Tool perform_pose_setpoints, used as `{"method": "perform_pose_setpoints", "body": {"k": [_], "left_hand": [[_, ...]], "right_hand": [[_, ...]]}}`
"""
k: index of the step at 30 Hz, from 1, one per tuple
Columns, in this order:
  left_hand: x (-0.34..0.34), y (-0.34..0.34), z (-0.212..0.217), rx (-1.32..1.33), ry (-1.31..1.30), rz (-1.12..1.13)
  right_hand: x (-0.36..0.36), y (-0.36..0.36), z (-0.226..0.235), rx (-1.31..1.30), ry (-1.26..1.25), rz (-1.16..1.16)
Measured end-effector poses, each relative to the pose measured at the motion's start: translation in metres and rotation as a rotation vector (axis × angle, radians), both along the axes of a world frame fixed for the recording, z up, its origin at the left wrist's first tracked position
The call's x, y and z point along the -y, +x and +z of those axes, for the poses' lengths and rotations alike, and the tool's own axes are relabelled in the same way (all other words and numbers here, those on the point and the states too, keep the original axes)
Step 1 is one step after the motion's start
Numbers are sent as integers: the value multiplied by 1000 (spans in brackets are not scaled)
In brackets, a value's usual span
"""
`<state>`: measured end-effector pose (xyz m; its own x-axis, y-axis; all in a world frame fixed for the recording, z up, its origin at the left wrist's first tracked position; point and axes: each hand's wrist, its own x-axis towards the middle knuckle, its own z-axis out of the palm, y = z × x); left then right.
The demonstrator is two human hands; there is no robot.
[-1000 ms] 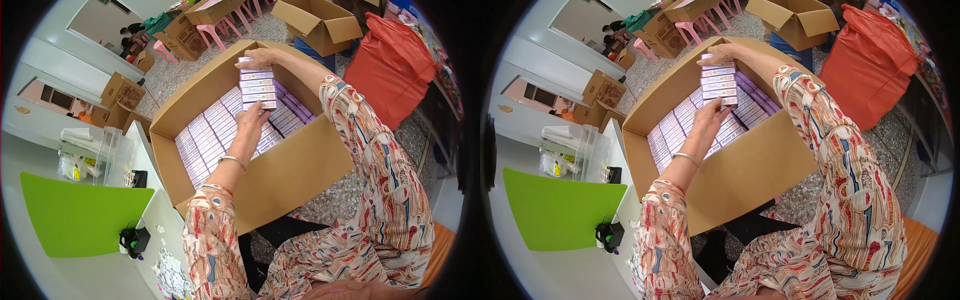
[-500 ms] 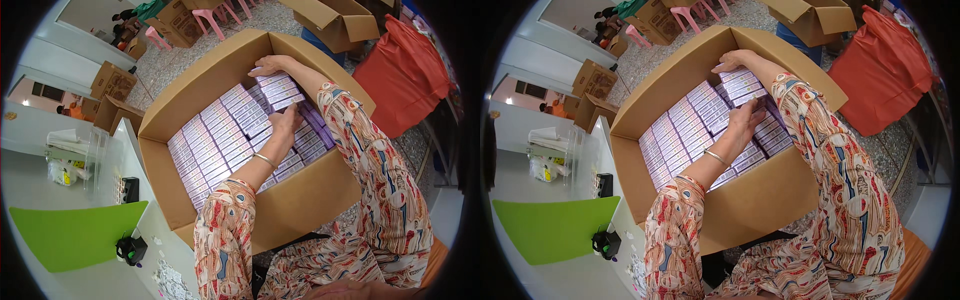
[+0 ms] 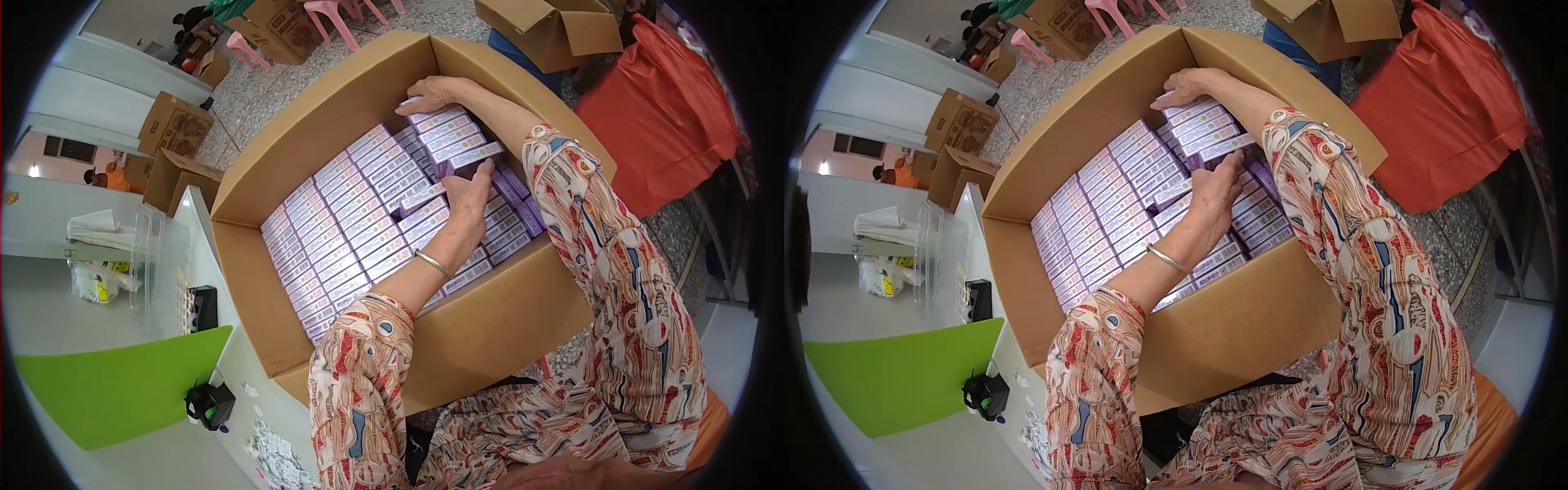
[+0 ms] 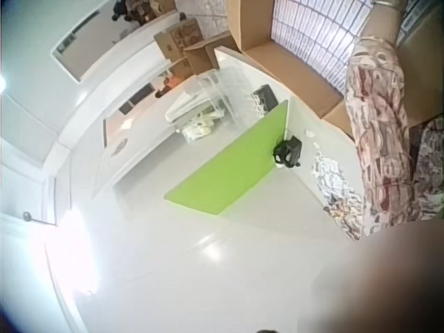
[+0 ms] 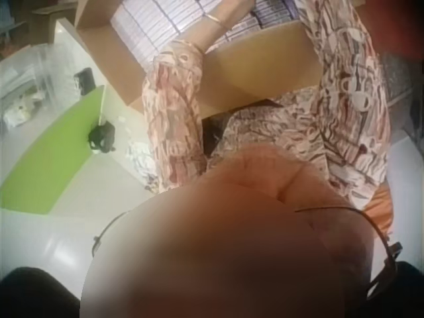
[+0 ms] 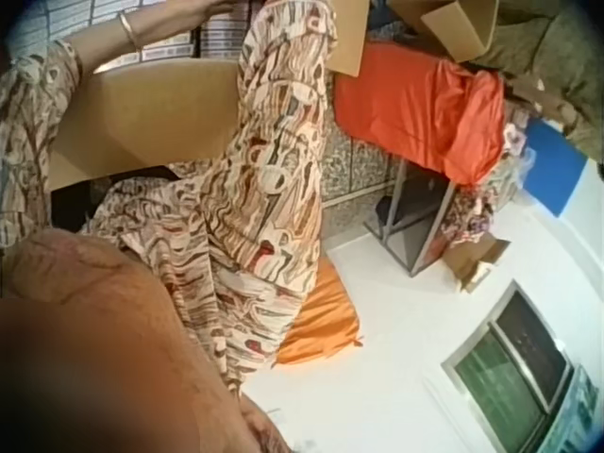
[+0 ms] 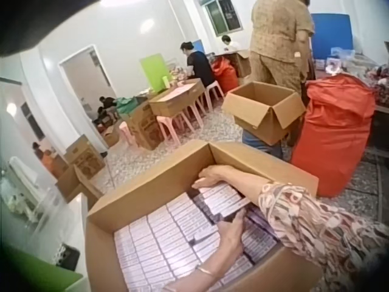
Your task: Organizing and packing small product sets into bags and boxes.
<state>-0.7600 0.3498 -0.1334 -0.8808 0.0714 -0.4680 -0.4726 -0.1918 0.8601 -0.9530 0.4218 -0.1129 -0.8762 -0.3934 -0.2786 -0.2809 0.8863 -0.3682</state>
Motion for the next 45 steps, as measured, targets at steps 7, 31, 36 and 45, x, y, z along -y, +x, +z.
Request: {"method": "perform_pose_setpoints", "body": {"k": [7, 31, 36, 45], "left_hand": [[23, 3, -9, 11, 45, -60], [25, -13, -71, -123, -606, -87], [40, 11, -9, -472, -960, -328], [47, 10, -48, -1261, -1333, -781]], "right_hand": [[-1, 6, -11, -13, -39, 3], [8, 20, -37, -312, 251, 141], [4, 23, -28, -521, 333, 217], [-9, 10, -22, -278, 14, 111]]}}
